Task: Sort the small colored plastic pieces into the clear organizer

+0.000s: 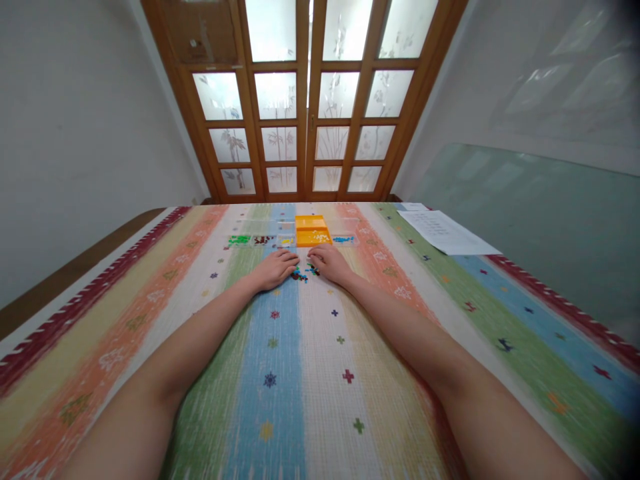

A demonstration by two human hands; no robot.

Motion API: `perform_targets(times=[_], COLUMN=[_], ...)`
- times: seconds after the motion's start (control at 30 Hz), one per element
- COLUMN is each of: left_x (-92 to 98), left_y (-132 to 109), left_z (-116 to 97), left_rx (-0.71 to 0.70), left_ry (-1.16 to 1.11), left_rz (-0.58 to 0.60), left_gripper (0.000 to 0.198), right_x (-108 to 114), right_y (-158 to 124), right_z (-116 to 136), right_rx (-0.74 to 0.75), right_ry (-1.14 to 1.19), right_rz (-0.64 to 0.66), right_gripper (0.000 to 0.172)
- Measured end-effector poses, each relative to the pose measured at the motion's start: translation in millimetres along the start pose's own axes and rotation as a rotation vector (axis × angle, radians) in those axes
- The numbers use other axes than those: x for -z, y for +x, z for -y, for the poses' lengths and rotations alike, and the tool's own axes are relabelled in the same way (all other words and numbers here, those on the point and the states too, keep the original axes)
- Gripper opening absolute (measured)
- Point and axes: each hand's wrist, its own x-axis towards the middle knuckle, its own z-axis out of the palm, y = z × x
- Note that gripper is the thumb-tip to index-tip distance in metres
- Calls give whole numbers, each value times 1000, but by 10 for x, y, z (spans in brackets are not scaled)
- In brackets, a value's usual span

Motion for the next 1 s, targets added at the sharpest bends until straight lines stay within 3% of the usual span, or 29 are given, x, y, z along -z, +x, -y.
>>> perform_targets(times=[0.1, 0.2, 0.53, 0.77, 1.0], left_x=[0, 10, 169, 133, 37], left_y=[-12, -32, -304, -441, -468], left_z=[14, 81, 748, 989, 1065], left_rx=[17, 107, 564, 697, 740], left_ry=[-30, -92, -198, -191, -102], left_rz=[-11, -101, -709, -789, -659], left_gripper=[50, 51, 54, 55, 54], right_x=[-11, -16, -18, -33, -19], right_y=[-5, -5, -3, -3, -2], right_z=[-9, -19, -31, -52, -33], right_rx=[0, 0, -5, -8, 18], right_ry=[10, 13, 5, -1, -12], right_rz=[-7, -12, 19, 27, 33], right_gripper=[17, 17, 17, 18, 20])
